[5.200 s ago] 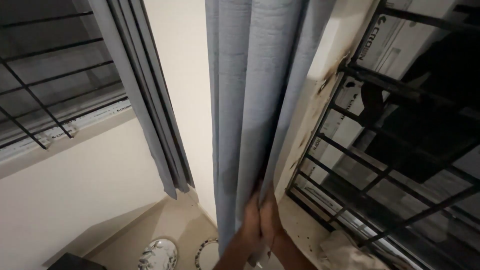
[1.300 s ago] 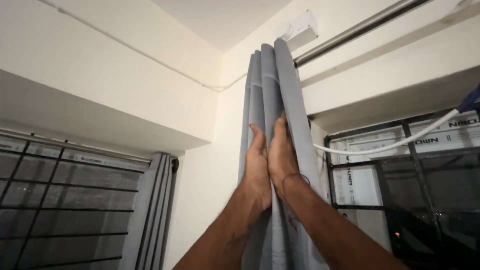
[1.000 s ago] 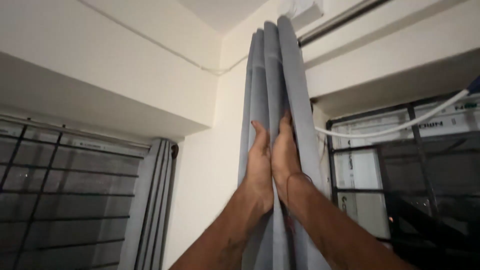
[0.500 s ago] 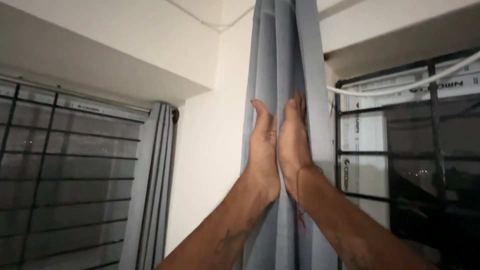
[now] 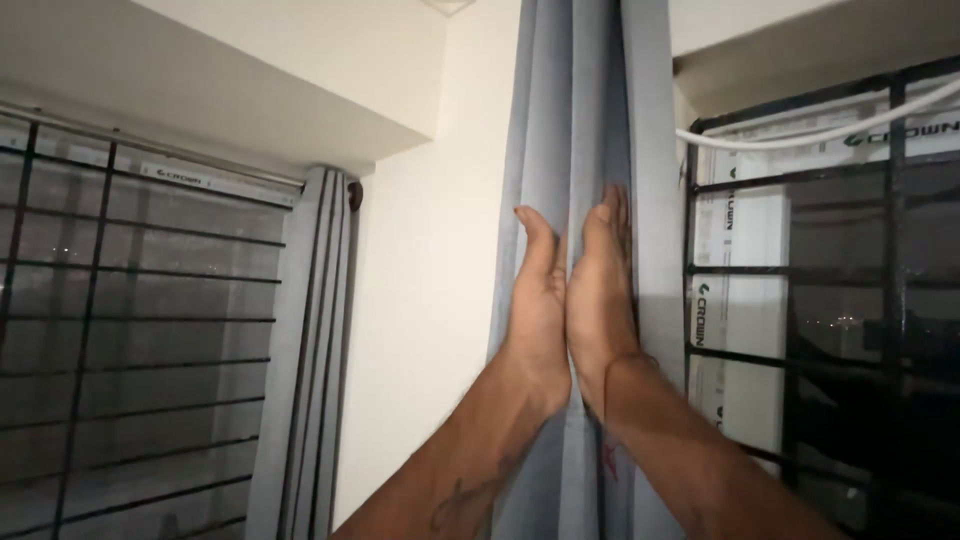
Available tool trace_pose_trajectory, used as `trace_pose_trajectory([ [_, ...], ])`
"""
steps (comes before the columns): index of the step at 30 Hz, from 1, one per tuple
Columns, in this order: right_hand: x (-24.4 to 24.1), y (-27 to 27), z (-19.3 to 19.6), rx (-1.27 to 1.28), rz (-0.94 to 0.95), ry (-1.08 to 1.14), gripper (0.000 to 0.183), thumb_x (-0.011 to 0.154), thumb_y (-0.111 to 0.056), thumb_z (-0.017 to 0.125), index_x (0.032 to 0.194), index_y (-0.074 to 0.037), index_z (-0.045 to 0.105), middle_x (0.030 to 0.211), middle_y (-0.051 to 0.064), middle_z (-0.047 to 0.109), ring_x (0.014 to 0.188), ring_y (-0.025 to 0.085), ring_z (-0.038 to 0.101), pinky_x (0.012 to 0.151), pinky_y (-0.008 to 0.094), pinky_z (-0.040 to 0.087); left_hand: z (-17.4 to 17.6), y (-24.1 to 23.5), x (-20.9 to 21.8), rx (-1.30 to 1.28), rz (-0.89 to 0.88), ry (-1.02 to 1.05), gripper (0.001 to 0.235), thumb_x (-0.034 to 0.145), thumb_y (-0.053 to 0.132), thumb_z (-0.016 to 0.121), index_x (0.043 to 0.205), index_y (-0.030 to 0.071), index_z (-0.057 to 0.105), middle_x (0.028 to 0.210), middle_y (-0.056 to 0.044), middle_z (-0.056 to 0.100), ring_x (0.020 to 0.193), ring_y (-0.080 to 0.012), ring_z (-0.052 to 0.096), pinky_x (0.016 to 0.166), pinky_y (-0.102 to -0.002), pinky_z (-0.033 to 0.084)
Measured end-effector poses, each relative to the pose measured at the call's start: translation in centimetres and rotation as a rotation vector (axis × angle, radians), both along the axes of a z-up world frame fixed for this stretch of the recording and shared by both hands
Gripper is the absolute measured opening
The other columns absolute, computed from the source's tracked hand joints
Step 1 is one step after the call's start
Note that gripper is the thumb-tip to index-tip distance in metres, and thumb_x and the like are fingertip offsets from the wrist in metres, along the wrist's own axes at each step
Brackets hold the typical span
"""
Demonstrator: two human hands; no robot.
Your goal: The person is hanging a grey curtain onto a metal curtain rod mounted above a window.
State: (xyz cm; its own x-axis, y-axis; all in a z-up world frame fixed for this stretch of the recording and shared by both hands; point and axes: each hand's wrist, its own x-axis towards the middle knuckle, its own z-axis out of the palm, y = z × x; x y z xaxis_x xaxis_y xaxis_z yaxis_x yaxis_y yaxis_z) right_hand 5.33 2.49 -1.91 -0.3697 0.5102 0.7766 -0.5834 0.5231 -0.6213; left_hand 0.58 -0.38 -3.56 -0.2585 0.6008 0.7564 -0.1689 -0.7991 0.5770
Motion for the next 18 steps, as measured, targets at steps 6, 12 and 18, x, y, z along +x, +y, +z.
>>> trace_pose_trajectory([
  [6,0.7,-0.9,-1.7,-0.017,0.005,-0.007,0.076,0.096,-0.057,0.02,0.164,-0.025,0.01,0.171,-0.004,0.01,0.157,0.017,0.011,0.123,0.037,0.015,-1.9,0.4,-0.3,0.011,0.058,0.069,0.101,0.087,0.082,0.029,0.158,0.011,0.04,0.161,-0.01,0.044,0.149,-0.0254,0.039,0.12,-0.038,0.028],
  [12,0.2,0.1,-3.5,-0.025,0.009,0.004,0.074,0.098,-0.055,0.02,0.163,-0.02,0.01,0.172,0.0,0.011,0.158,0.019,0.011,0.124,0.036,0.013,-3.5,0.6,-0.3,-0.017,0.024,0.018,0.1,0.088,0.081,0.027,0.158,0.01,0.038,0.161,-0.01,0.044,0.149,-0.0249,0.039,0.121,-0.038,0.029],
  [18,0.0,0.2,-5.0,-0.107,-0.005,-0.015,0.074,0.099,-0.054,0.02,0.162,-0.017,0.005,0.172,0.001,0.005,0.159,0.019,0.005,0.125,0.035,0.009,-4.8,0.2,0.1,-0.008,-0.054,-0.021,0.101,0.09,0.08,0.03,0.156,0.005,0.042,0.158,-0.014,0.048,0.145,-0.0283,0.043,0.119,-0.039,0.031],
])
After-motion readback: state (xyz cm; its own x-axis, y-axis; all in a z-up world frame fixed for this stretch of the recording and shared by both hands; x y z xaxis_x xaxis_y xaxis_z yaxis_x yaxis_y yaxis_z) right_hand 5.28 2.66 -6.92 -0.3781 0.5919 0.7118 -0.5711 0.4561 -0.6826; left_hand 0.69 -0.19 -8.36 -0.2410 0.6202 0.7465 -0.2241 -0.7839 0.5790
